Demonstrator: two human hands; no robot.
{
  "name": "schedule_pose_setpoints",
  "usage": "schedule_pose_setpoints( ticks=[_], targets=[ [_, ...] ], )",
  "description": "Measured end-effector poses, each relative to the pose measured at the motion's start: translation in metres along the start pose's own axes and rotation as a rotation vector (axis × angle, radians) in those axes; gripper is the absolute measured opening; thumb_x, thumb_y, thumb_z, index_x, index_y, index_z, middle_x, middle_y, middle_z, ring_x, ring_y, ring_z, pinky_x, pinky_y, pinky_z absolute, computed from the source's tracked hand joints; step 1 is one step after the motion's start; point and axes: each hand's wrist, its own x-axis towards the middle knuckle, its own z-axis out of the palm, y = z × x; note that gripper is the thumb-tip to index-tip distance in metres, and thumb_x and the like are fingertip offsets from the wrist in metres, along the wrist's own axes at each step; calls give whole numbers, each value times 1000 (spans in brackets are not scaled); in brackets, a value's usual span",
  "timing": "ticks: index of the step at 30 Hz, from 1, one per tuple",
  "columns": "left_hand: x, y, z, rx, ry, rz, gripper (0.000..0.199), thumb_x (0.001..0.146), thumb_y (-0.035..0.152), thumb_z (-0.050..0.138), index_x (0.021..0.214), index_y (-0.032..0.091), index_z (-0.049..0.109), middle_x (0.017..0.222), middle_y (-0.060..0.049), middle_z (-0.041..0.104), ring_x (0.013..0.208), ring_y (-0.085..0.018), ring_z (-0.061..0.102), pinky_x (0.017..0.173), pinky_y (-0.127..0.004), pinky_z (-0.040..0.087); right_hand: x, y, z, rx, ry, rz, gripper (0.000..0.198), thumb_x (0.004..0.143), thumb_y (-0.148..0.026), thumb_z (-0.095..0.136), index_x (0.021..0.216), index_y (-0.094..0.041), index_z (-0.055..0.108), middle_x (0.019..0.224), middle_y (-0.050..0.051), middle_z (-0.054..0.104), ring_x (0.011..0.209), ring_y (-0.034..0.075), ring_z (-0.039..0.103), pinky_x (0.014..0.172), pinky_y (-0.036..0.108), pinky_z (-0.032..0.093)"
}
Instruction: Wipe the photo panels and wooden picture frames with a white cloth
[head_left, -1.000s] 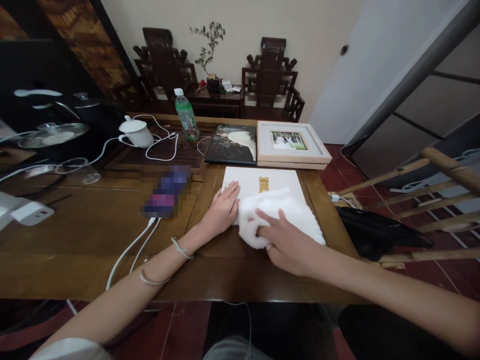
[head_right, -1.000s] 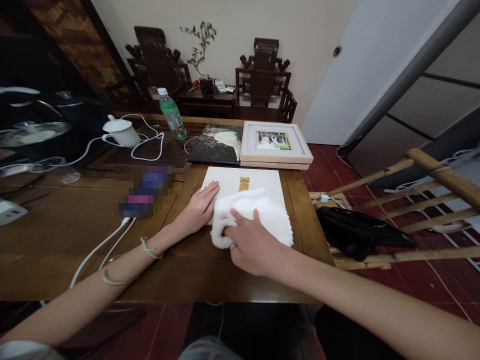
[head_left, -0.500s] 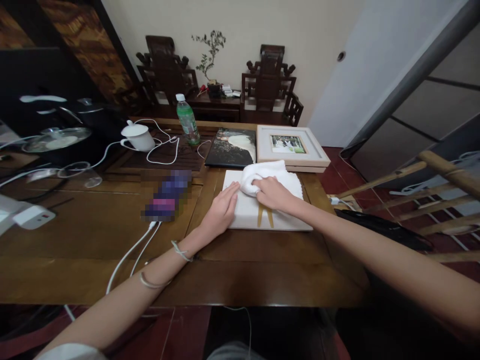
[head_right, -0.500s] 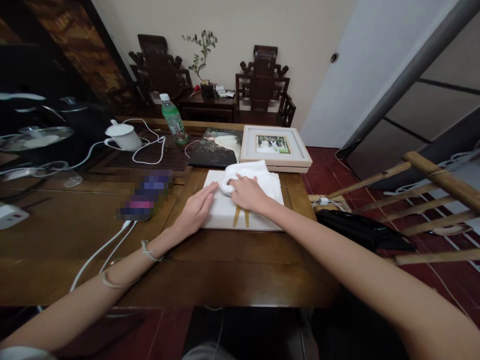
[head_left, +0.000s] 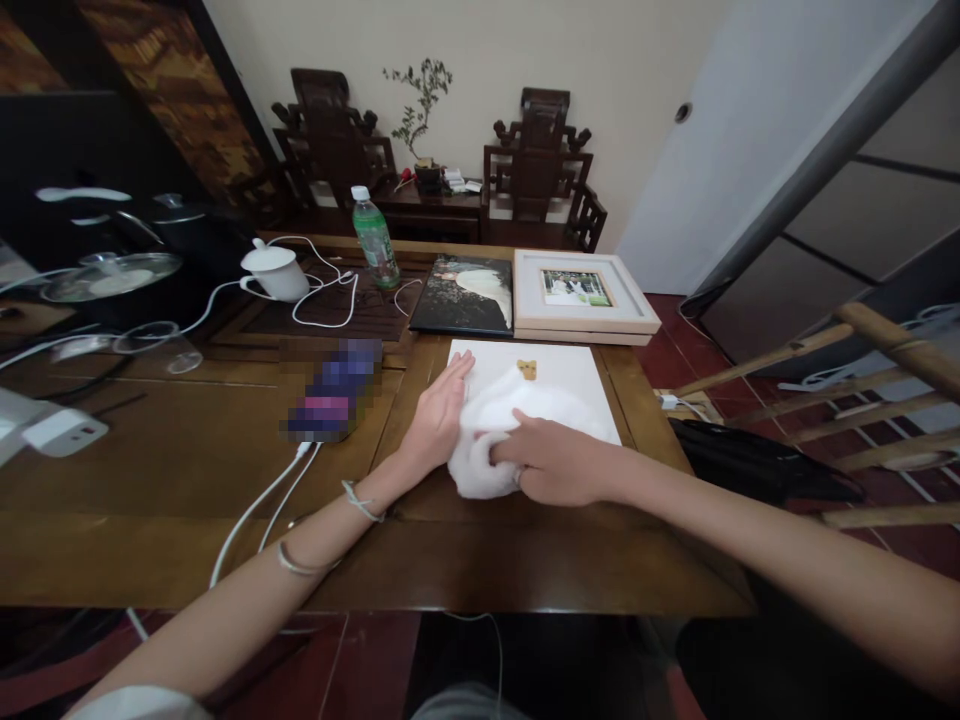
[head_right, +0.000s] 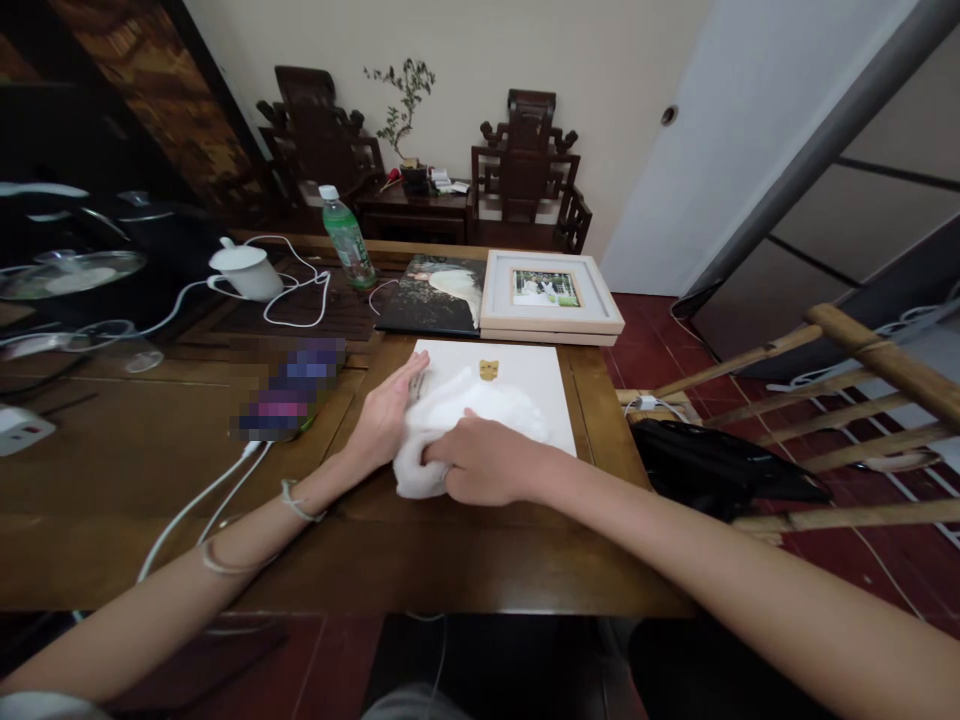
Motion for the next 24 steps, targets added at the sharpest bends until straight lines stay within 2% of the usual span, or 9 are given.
schedule_pose_setpoints(
  ticks=[2,4,8,11,15,20,24],
  targets=[
    [-1,-3,3,35,-33,15,43,98,30,27,130,15,53,141,-9,49,135,-19,40,115,-44,31,-6,4,-10,-21,-12,102,24,69,-6,41,78,-20,59,73,4,64,75,20,61,78,36,45],
    [-3,-7,7,79,-69,40,40,96,28,34,128,14,54,140,-11,50,135,-22,40,113,-48,33,-6,15,-21,-55,20,182,22,70,-9,42,79,-19,60,75,6,63,75,20,59,68,32,43],
    [-7,-15,11,190,-164,78,37,92,21,41,126,12,55,137,-16,52,132,-27,43,109,-55,34,13,44,-34,-124,140,325,24,75,-13,40,83,-16,63,82,10,66,80,23,58,68,31,40],
    [-8,-18,12,245,-189,98,37,91,18,43,125,13,56,136,-15,53,132,-28,43,109,-56,34,36,60,-36,-176,210,388,31,78,-13,39,94,-14,65,93,14,68,89,25,59,72,32,40],
    [-8,-18,11,272,-169,117,36,90,17,43,124,13,56,136,-16,53,131,-28,45,109,-55,35,71,63,-40,-180,256,396,38,83,-16,39,112,-12,63,115,15,65,100,27,58,78,31,40],
    [-5,-17,8,267,-177,174,34,90,17,43,122,14,57,128,-15,59,123,-28,52,107,-52,39,111,49,-45,-227,195,266,34,82,-14,40,104,-11,66,116,13,66,99,26,60,79,30,40],
    [-4,-18,7,260,-177,201,34,91,18,43,121,13,57,126,-15,60,121,-27,54,106,-50,40,119,47,-50,-235,184,246,36,83,-14,39,106,-10,65,120,15,64,100,27,60,80,31,40]
  ],
)
